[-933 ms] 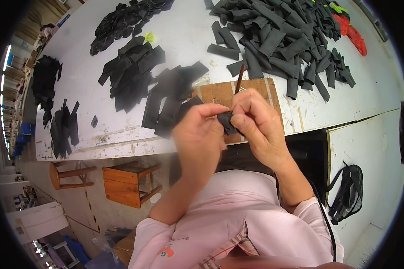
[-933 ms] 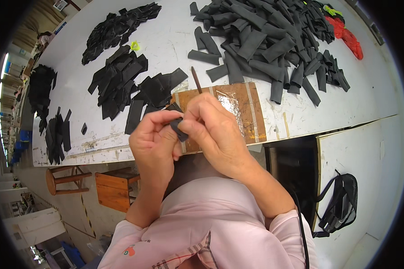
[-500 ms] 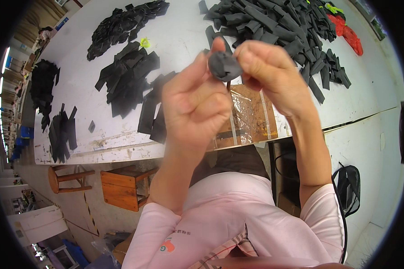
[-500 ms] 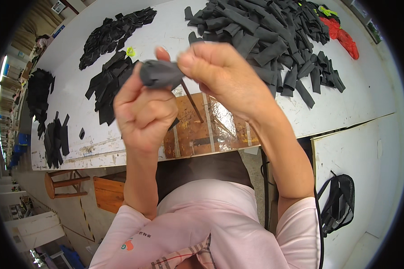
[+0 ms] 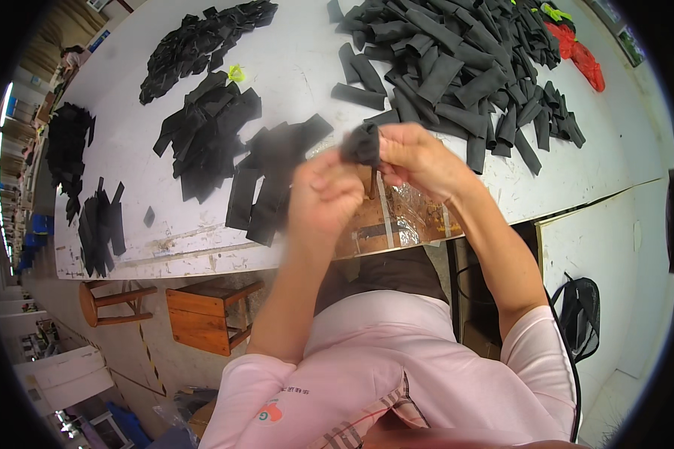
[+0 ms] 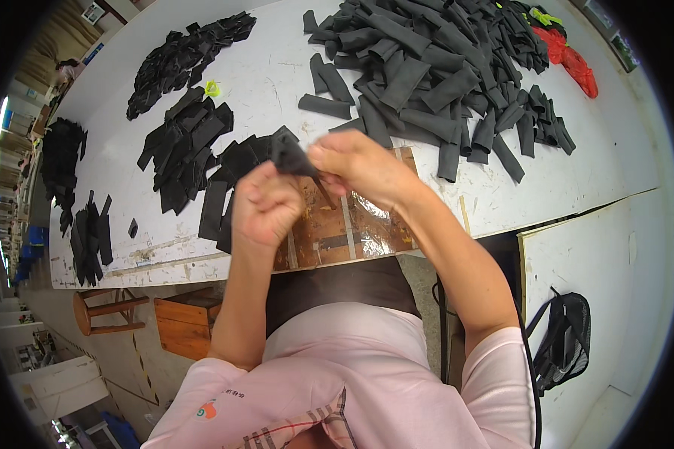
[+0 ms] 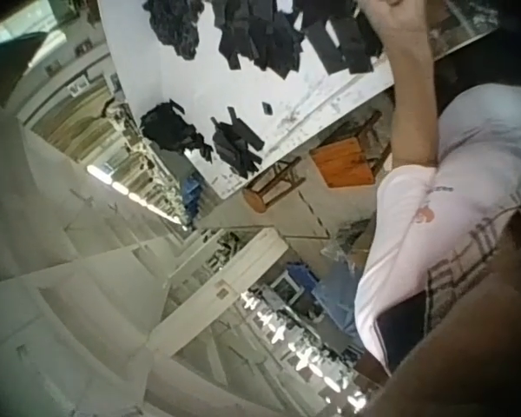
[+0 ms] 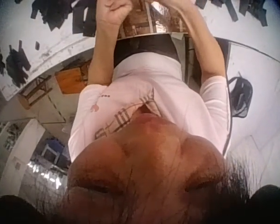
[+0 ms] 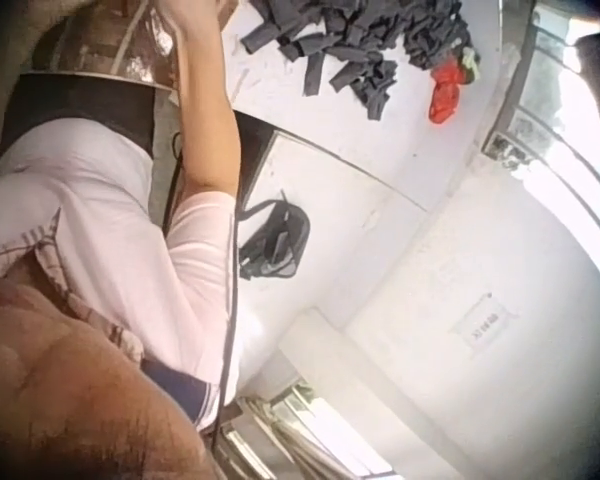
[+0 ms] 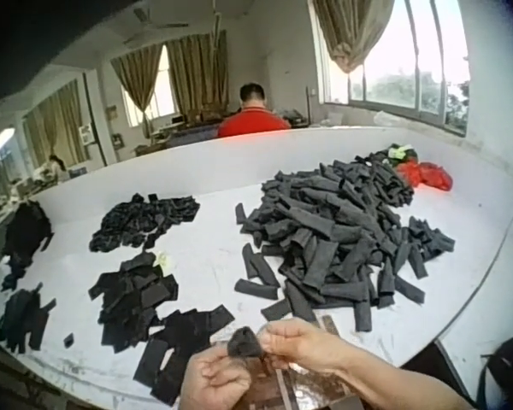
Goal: The recorder is assembling small black foam components at a factory workbench.
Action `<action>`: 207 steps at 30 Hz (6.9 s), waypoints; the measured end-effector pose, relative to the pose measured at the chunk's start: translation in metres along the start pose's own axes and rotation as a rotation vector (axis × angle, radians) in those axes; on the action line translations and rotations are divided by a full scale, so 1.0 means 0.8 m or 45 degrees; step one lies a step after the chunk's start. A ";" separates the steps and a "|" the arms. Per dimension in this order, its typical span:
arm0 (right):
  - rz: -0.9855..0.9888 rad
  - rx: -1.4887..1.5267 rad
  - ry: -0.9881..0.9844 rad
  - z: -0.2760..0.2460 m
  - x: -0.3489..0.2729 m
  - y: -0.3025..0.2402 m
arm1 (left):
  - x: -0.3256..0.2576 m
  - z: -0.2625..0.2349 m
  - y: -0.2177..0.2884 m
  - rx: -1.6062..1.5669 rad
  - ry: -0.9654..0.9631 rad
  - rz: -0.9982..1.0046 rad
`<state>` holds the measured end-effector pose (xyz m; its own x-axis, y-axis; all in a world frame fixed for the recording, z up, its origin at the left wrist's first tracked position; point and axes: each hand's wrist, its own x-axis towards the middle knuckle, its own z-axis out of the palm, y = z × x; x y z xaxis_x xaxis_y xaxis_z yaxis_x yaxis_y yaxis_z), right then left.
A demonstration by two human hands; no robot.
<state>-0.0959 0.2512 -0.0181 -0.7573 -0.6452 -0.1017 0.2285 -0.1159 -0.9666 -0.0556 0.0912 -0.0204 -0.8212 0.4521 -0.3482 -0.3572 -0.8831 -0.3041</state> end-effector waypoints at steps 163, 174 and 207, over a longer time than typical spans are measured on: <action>-0.472 -0.837 0.314 0.129 -0.053 0.056 | -0.116 -0.083 -0.019 2.422 0.325 1.553; -0.436 -0.692 0.469 0.116 -0.031 0.082 | -0.112 -0.071 0.008 1.141 0.074 0.693; -0.625 -0.248 0.414 0.088 -0.074 0.013 | -0.079 -0.040 -0.070 2.342 -0.215 1.821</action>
<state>-0.0057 0.2353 -0.0054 -0.9003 -0.2851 0.3290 -0.2864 -0.1814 -0.9408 0.0309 0.1158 -0.0099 -0.8025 -0.2523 0.5407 0.4669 0.2989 0.8323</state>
